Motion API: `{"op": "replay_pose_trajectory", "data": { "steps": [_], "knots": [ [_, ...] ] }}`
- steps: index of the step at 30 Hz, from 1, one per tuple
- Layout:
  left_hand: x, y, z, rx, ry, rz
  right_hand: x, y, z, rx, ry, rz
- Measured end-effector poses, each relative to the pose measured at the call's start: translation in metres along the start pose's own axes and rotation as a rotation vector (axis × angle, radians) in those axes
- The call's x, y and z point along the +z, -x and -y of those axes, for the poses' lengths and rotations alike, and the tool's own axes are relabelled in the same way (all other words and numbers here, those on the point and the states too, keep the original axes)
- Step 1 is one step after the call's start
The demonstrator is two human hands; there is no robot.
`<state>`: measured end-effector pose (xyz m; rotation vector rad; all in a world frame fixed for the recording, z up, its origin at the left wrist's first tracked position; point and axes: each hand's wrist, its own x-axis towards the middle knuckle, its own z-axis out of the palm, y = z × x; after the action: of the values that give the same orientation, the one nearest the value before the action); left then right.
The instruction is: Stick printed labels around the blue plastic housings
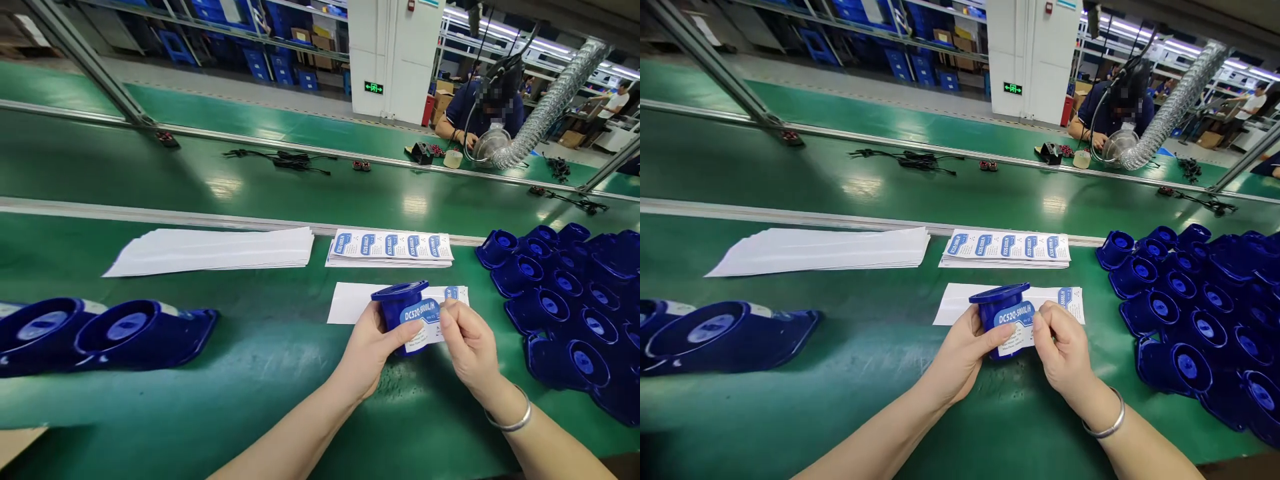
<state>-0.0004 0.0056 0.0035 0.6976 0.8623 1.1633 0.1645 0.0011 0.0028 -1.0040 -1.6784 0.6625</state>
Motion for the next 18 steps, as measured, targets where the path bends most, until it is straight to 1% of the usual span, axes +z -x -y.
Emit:
{"op": "replay_pose_trajectory", "data": {
  "steps": [4, 6, 9, 12, 15, 18],
  "knots": [
    [0.000, -0.002, 0.001, 0.003, -0.040, -0.046, -0.002, 0.002, 0.010, -0.145, 0.028, 0.001],
    [0.000, -0.003, 0.000, 0.000, -0.054, -0.030, -0.004, 0.001, 0.011, -0.165, 0.054, -0.002],
    [0.000, -0.002, -0.001, 0.013, -0.033, 0.015, -0.005, -0.001, 0.006, -0.073, 0.061, -0.045],
    [-0.002, -0.002, -0.003, -0.010, -0.025, 0.084, -0.005, -0.003, -0.004, 0.051, -0.099, -0.115],
    [-0.004, -0.003, -0.002, -0.061, -0.002, 0.174, -0.004, -0.004, -0.010, 0.169, -0.267, -0.155],
    [-0.004, -0.002, -0.003, -0.076, 0.029, 0.188, -0.003, -0.004, -0.011, 0.244, -0.304, -0.180]
  ]
}}
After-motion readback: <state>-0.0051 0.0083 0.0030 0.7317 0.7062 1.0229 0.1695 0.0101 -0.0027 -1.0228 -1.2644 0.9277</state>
